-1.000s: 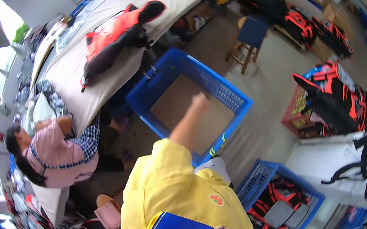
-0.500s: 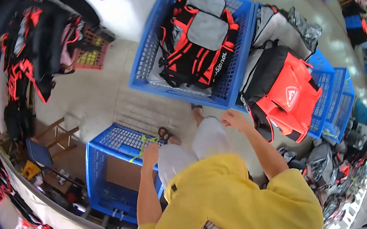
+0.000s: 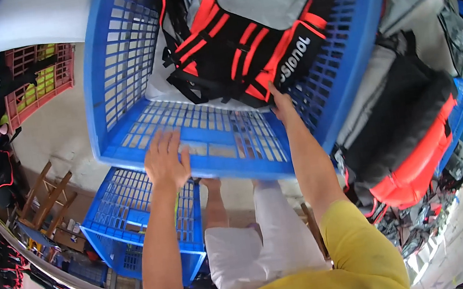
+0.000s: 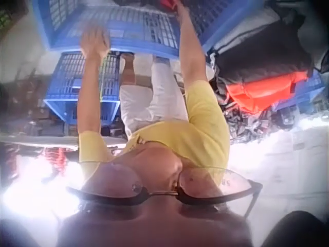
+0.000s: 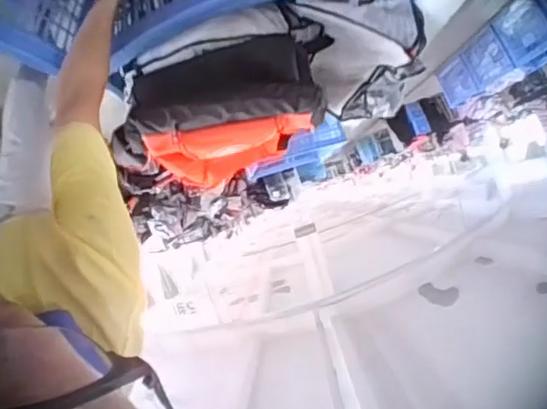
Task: Organizing and checking red and black backpacks on a manufacturing floor and placing them into crates.
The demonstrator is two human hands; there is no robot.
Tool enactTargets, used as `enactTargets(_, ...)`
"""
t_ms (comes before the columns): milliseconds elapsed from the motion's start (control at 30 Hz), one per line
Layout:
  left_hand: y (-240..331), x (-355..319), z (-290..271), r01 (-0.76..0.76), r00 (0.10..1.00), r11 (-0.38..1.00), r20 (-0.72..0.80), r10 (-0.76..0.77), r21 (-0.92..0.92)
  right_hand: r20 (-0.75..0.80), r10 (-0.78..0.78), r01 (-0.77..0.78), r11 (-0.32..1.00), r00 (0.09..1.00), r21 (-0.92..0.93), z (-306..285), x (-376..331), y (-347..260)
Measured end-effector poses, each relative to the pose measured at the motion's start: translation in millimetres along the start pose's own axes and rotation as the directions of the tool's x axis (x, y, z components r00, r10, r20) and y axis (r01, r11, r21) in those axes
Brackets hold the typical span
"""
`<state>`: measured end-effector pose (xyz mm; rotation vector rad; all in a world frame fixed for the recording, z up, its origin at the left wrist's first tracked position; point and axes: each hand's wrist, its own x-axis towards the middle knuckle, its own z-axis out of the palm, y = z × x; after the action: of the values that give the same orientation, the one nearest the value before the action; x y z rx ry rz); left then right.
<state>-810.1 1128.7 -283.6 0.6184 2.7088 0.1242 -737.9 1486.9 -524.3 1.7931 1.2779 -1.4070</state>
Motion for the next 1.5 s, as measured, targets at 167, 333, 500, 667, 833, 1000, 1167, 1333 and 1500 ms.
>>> enactTargets(167,14,23,19,-0.059,0.997,0.992,-0.058,0.052,-0.116,0.029,-0.119,0.097,0.909,0.992,0.405,-35,87,2)
enactTargets(333,-3,3,8,-0.072,0.994,0.991,-0.086,0.063,-0.112,0.131,-0.063,0.033,0.975,0.989,0.221,-3,24,-6)
enactTargets(500,14,15,17,-0.081,0.993,0.988,-0.094,0.069,-0.129,0.234,-0.093,0.010,0.942,0.968,0.334,-49,-53,-13)
enactTargets(667,16,8,1,0.030,0.998,0.993,0.050,-0.025,-0.117,0.315,-0.271,0.101,0.879,0.910,0.466,-56,-225,-38)
enactTargets(833,51,-50,-25,0.472,0.809,0.034,0.417,-0.414,-0.881,0.349,-0.178,0.037,0.927,0.920,0.374,-123,-376,-21)
enactTargets(1000,85,-176,-132,0.128,0.821,-0.845,0.533,-0.203,-0.519,0.320,-0.170,0.095,0.966,0.932,0.239,-156,-505,61)
enactTargets(1167,65,-272,-230,0.231,0.795,-0.812,0.585,-0.160,-0.536,0.339,-0.396,0.392,0.916,0.853,0.085,-152,-571,164)
enactTargets(1333,63,-326,-179,0.128,0.634,-0.858,0.706,-0.315,-0.498,0.398,-0.345,0.456,0.859,0.850,-0.231,-140,-651,149)
enactTargets(1500,76,-376,-239,-0.110,0.591,-0.892,0.693,-0.413,-0.438,0.745,-0.519,0.850,0.513,0.419,-0.119,-166,-700,127)
